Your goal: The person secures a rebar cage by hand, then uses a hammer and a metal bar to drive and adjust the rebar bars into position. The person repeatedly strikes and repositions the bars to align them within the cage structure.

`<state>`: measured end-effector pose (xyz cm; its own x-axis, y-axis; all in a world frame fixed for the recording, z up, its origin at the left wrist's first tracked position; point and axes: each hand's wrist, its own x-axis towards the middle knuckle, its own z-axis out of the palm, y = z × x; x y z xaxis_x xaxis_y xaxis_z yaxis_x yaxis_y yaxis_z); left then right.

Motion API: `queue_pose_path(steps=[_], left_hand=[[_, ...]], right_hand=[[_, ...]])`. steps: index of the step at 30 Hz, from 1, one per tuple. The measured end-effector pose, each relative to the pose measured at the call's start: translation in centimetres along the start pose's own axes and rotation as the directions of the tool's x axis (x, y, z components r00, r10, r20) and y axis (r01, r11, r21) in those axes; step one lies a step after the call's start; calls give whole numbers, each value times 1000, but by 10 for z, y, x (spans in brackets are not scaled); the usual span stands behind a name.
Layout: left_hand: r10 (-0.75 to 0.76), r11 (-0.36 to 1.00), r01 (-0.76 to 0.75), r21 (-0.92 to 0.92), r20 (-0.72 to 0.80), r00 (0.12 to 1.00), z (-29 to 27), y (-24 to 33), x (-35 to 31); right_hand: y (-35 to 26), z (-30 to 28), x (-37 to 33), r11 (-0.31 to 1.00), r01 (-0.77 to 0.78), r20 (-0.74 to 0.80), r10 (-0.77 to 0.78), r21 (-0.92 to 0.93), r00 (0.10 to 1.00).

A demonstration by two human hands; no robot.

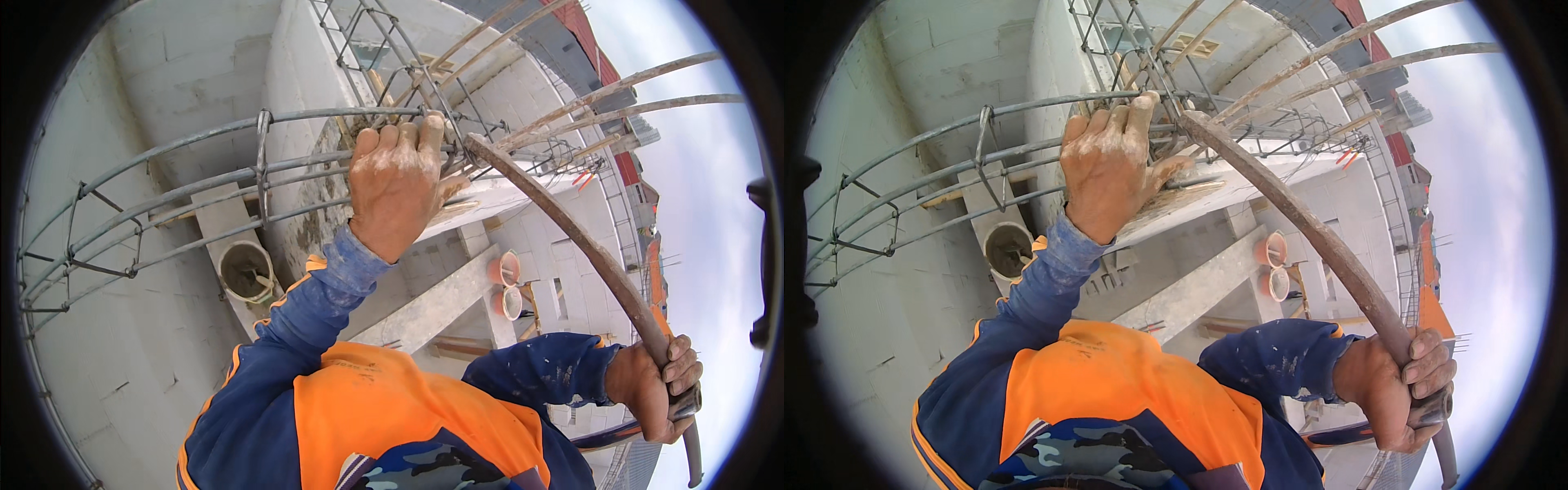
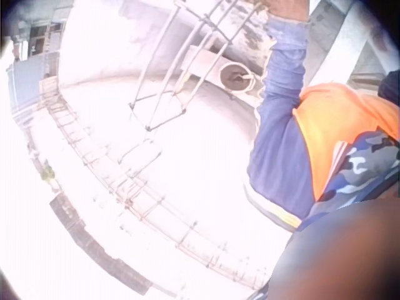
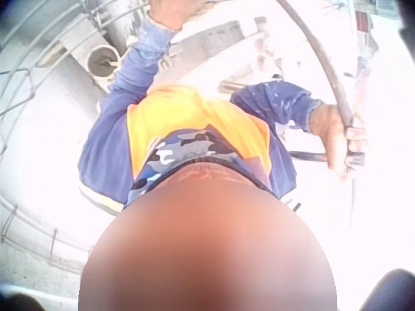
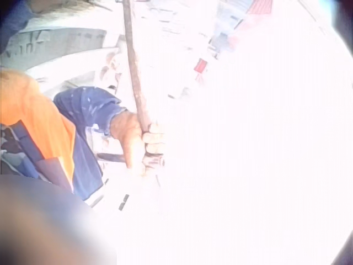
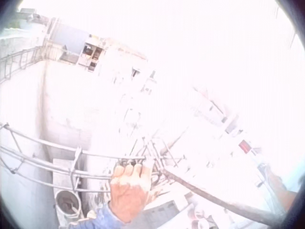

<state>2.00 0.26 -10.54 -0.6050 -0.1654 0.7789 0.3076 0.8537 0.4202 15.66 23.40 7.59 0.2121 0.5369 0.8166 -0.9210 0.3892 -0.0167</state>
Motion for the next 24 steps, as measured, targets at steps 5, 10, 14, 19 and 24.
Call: queue_pose_path(steps=[5,10,14,19,24], left_hand=[[2,997,2,78,-53,999,7,2,0],[-6,997,11,79,-69,998,9,2,-2],[-24,997,28,77,-52,998,9,4,-1],[-59,997,63,51,-77,995,10,6,0],[-70,996,73,54,-64,996,9,7,0]], right_hand=[[7,4,12,999,-13,-1,13,-32,1000],[19,16,18,995,-17,133,30,-96,991],[22,23,22,991,-132,109,132,-9,985],[35,28,31,977,-207,169,195,58,966],[44,34,37,962,-254,212,229,98,950]])
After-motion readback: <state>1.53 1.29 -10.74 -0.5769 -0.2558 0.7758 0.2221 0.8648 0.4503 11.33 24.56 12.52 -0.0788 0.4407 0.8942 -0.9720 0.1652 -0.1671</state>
